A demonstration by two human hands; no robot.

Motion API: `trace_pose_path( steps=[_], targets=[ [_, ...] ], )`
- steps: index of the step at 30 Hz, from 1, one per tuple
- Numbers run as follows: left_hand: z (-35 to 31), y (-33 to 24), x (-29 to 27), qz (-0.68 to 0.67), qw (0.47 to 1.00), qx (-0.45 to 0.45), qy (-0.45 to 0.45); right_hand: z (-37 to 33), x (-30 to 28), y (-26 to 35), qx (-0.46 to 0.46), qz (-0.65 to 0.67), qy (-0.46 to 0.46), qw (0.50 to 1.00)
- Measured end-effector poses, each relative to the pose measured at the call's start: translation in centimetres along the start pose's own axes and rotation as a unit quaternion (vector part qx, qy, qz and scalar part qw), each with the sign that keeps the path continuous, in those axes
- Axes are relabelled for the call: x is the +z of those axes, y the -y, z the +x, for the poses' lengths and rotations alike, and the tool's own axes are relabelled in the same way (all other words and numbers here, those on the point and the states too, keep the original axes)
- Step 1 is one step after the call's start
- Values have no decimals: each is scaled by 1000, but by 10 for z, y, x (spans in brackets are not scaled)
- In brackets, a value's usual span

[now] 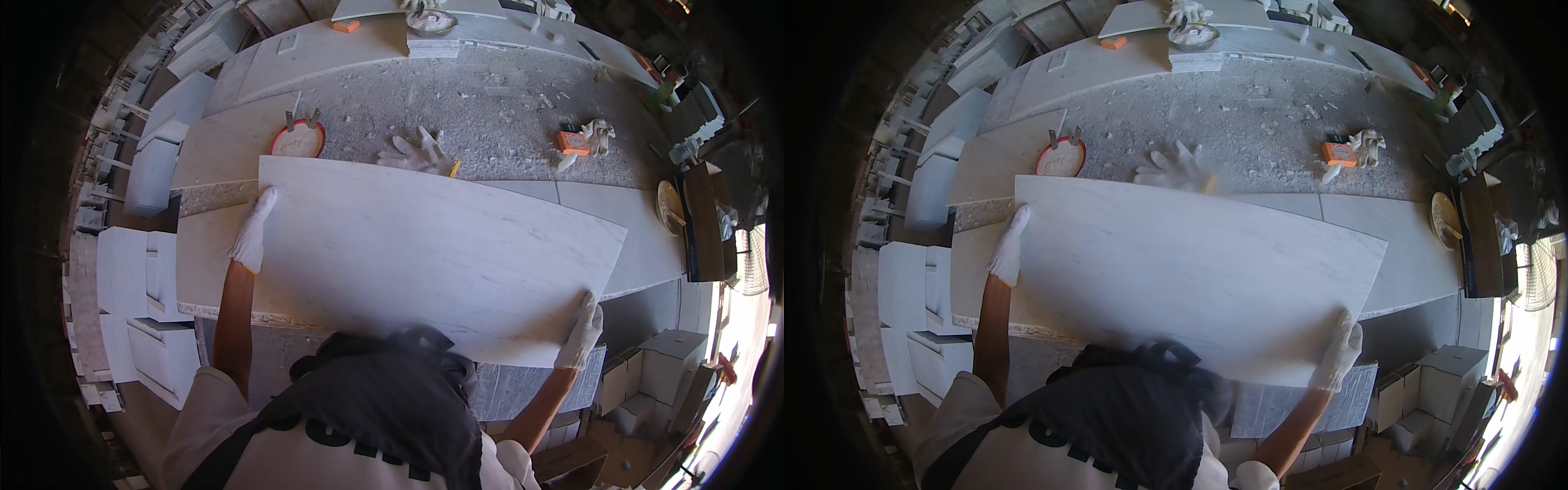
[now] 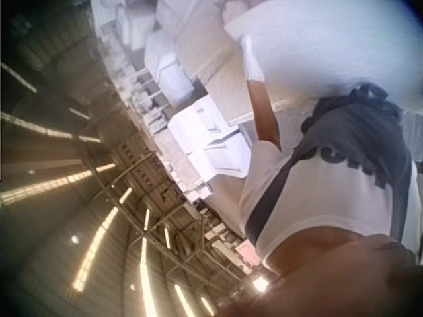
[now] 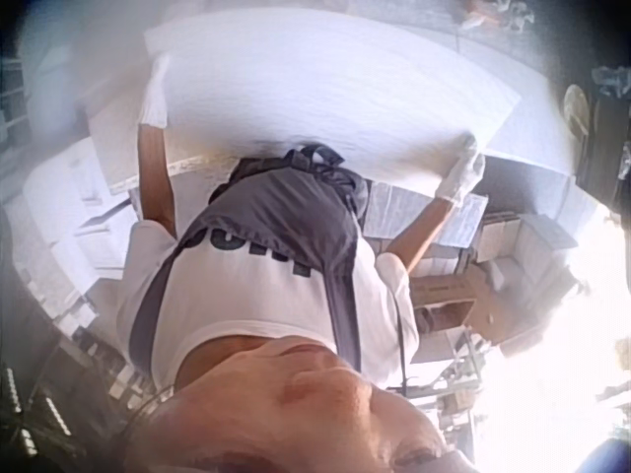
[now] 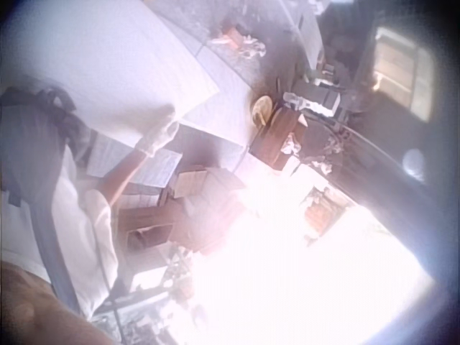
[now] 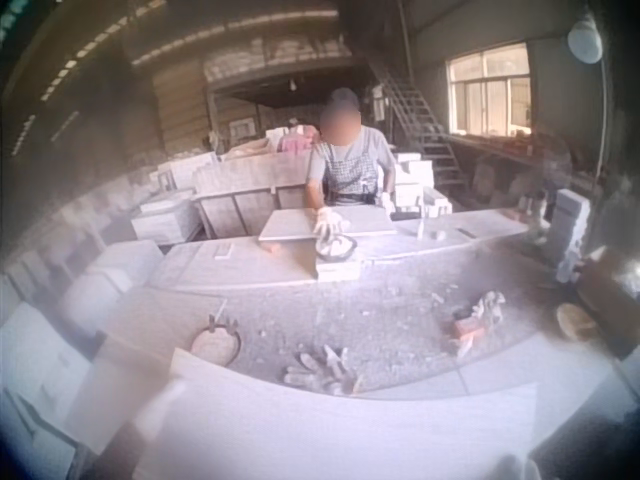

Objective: The person repeatedly picks up large white stone slabs from a workbench, wipes their surfaces with gloved hands, and stacks them on a nearby rack. The person also briefly moves a floor fan out of the way before resuming handling the slabs.

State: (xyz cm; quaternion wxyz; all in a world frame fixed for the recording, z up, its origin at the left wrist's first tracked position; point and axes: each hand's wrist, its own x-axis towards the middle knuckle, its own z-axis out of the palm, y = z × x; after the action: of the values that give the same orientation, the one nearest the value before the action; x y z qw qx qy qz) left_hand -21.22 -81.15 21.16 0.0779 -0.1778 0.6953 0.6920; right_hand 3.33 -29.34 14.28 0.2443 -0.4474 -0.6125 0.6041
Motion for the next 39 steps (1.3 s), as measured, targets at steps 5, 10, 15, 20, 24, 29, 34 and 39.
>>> trace_pose_path(
  steps=[5, 10, 15, 20, 24, 29, 34, 39],
  targets=[
    [2, -2, 2, 5, 1000, 12, -2, 2, -4, -8, -21, -19, 0, 1000],
    [-3, -5, 10, -7, 1000, 6, 11, 1, -8, -12, -8, -36, -20, 999],
    [-7, -15, 14, 46, 996, 59, -48, -5, -5, -15, 8, -20, 14, 1000],
    [-6, -22, 12, 49, 999, -8, -10, 2, -7, -26, -1, -84, 26, 996],
    [-8, -24, 14, 44, 998, 27, 25, 8, -10, -36, 26, -55, 40, 997],
    [-7, -18, 13, 62, 997, 56, 5, 12, -10, -38, 11, -88, 66, 994],
    [0, -11, 7, 75, 995, 62, 20, 4, -5, -27, 6, -103, 69, 992],
    [0, -11, 7, 98, 994, 49, 4, -1, 1, -23, 1, -85, 76, 993]
  ],
)
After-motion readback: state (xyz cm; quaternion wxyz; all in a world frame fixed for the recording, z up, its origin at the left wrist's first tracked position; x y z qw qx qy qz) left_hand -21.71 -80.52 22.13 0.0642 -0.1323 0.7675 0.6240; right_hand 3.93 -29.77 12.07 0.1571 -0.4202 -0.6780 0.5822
